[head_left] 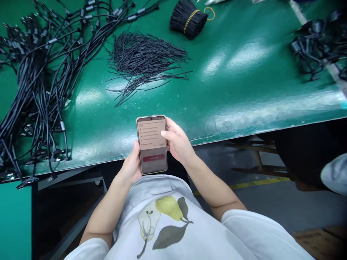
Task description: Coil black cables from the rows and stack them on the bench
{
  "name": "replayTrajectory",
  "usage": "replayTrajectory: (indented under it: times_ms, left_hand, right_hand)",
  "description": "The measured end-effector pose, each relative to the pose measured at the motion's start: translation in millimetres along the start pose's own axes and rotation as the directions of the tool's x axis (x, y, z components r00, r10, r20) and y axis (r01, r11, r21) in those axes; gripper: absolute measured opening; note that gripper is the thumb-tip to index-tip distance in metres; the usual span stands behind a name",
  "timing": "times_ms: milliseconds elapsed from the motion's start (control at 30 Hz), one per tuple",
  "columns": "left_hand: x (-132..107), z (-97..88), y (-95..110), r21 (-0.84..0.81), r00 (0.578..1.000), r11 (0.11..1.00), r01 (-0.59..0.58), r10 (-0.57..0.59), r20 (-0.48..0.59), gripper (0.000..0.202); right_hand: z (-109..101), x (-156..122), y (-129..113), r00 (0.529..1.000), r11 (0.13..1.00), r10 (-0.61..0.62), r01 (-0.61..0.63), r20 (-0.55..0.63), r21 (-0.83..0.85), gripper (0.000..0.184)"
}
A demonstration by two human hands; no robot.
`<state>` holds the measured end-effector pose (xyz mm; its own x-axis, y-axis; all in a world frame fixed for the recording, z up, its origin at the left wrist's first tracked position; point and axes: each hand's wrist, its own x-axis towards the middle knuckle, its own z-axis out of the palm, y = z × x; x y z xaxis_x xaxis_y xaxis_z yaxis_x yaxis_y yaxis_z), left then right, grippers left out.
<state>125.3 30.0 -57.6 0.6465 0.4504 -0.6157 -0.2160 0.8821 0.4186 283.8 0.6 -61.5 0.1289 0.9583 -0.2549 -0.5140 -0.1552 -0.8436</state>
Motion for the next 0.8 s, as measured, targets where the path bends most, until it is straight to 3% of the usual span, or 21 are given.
replayTrajectory:
  times_ms: [433, 800]
  left_hand:
    - [0.6, -1.9, -1.3, -0.027, 1.000, 1.000, -0.003, 0.003, 0.004, 0.061]
    - [0.3, -2.5, -1.4, -0.027, 1.000, 1.000, 0.006, -0.006, 0.007, 0.062]
  right_hand:
    - [-0.2, 1.0, 2.8, 0.994, 0.993, -0.112, 0.112, -0.001, -0.022, 0.047]
    - [1.6, 1.2, 2.9, 0.992, 0.991, -0.127, 0.127, -0.009, -0.035, 0.044]
